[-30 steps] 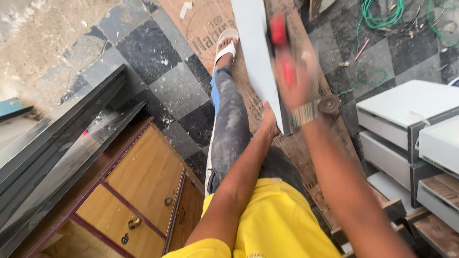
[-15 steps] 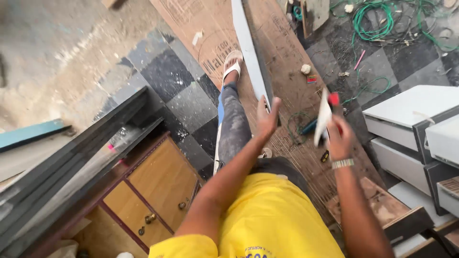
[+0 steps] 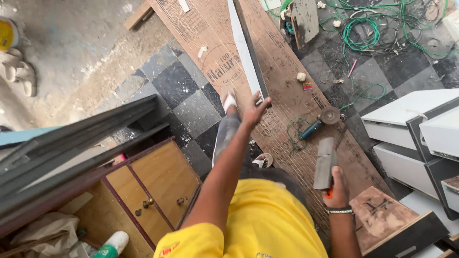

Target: Manually trimming and smoothing the edge of a furniture board using a hand tool.

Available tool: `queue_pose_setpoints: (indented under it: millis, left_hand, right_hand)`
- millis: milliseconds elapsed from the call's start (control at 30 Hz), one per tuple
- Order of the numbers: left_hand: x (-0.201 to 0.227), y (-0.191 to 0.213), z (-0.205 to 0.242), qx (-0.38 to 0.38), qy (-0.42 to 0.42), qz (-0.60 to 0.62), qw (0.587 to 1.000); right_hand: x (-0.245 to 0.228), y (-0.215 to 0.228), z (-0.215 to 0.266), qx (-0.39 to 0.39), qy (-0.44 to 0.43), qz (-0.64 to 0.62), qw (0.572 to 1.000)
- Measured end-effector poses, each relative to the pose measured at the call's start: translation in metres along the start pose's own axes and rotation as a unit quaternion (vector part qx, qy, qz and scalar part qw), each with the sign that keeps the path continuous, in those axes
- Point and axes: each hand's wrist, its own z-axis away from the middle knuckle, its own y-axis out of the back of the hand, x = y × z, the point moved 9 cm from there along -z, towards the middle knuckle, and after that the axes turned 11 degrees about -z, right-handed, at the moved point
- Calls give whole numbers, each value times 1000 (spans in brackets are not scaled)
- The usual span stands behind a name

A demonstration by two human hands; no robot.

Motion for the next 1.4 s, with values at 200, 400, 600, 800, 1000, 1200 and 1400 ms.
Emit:
queue_pose_setpoints:
  millis: [200,400,600,800,1000,1200,1400]
  left_hand:
    - [-8,0,15,12,-68,-36,997]
    - [-107,-2,-1,-36,152,187,970]
    - [-132,-73,-58,-77,376,435,814]
    - [-177,-93,-85,111,370,417,822]
    - [-182,-116,-107,88,297,480,821]
    - [-153,-108,-107,103,247,487,831]
    - [-188,-103,-88,104,344,386,850]
  right_hand:
    - [-31,-165,-51,-24,-29,46,998]
    - [-23,-253,-131,-98,229,410,877]
    - [-18,-311,-121,-145,331,503,785]
    - [-6,-272,-98,-120,286,516,798]
    - [-28,-379,-189,-177,399,594,676]
    - [-55,-467,-277,-192,397,512,737]
    - [-10,-293,-113,-127,324,567,746]
